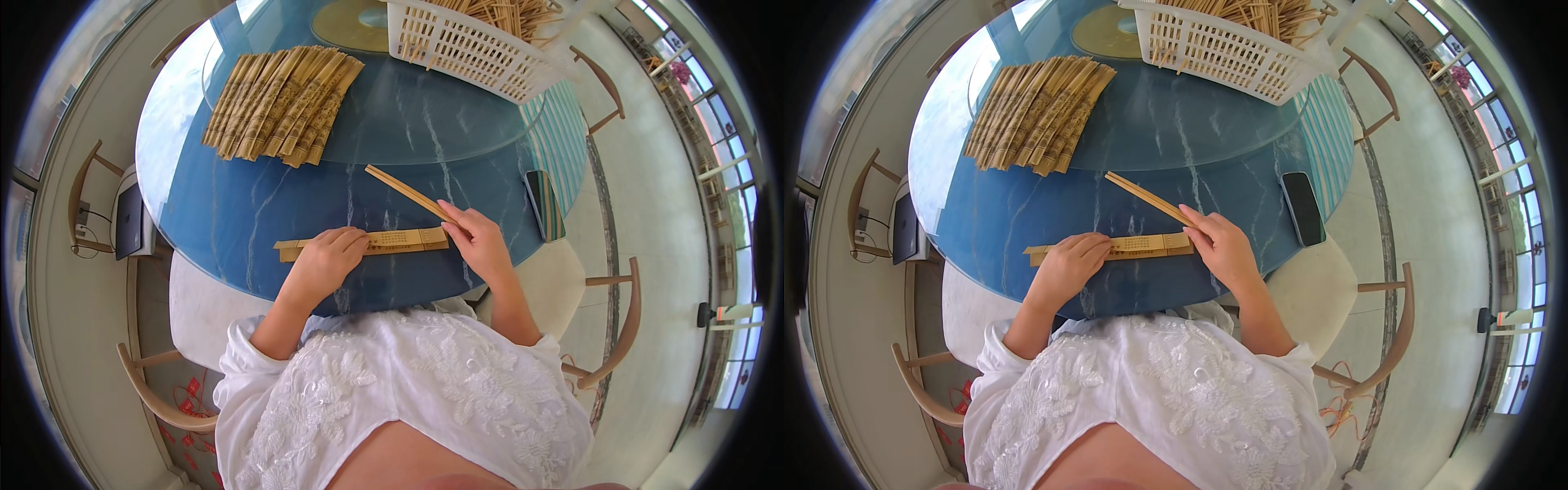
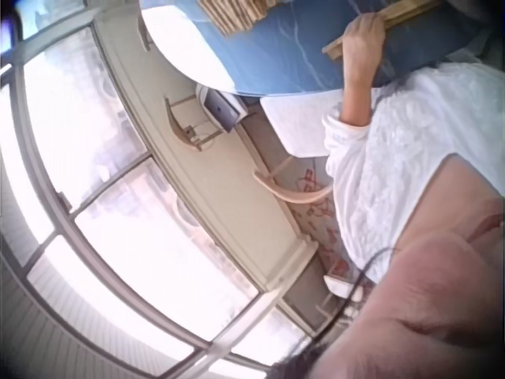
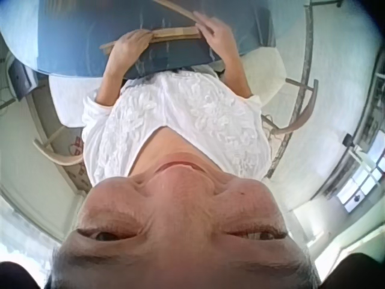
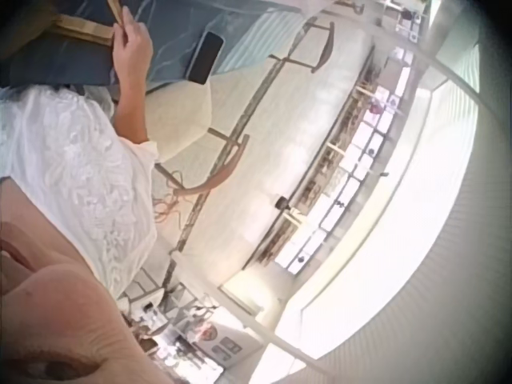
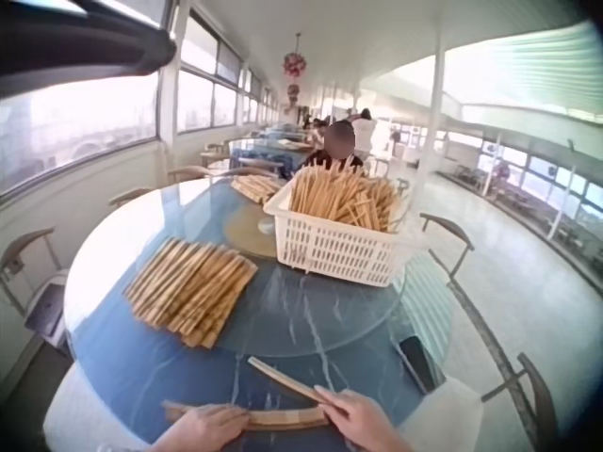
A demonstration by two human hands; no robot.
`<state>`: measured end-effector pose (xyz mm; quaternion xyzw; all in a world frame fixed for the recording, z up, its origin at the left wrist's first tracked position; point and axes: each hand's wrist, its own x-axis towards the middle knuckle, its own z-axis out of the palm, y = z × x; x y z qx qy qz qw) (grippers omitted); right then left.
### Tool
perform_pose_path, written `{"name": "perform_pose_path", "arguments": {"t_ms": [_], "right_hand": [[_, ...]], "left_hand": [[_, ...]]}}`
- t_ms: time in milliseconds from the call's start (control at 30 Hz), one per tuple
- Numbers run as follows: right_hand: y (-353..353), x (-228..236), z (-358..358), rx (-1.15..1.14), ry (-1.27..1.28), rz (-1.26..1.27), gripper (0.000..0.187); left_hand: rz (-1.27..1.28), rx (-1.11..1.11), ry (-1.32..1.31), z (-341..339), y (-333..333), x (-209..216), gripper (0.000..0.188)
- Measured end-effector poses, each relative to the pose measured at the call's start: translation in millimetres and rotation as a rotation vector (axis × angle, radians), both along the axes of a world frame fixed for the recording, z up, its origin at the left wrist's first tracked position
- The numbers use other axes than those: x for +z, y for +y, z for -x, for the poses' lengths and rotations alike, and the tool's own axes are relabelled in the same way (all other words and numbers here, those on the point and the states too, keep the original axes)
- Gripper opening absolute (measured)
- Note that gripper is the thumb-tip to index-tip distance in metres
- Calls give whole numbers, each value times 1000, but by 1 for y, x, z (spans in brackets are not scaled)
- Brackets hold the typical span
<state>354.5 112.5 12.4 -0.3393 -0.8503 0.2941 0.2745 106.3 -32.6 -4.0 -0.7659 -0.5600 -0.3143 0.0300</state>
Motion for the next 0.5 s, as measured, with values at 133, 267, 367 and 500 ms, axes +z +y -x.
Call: {"name": "perform_pose_path", "arguments": {"t_ms": [133, 267, 367, 500], "right_hand": [[5, 1, -2, -7, 10, -17, 38], [6, 7, -8, -48, -14, -34, 38], [6, 7, -11, -65, -27, -32, 38], [3, 8, -10, -46, -33, 2, 40]], "left_hand": [[-43, -38, 77, 5, -1, -1, 22], [-75, -19, 93, 7, -6, 1, 23], [-104, -7, 127, 9, -8, 2, 21], [-72, 8, 159, 10, -11, -4, 19]]}}
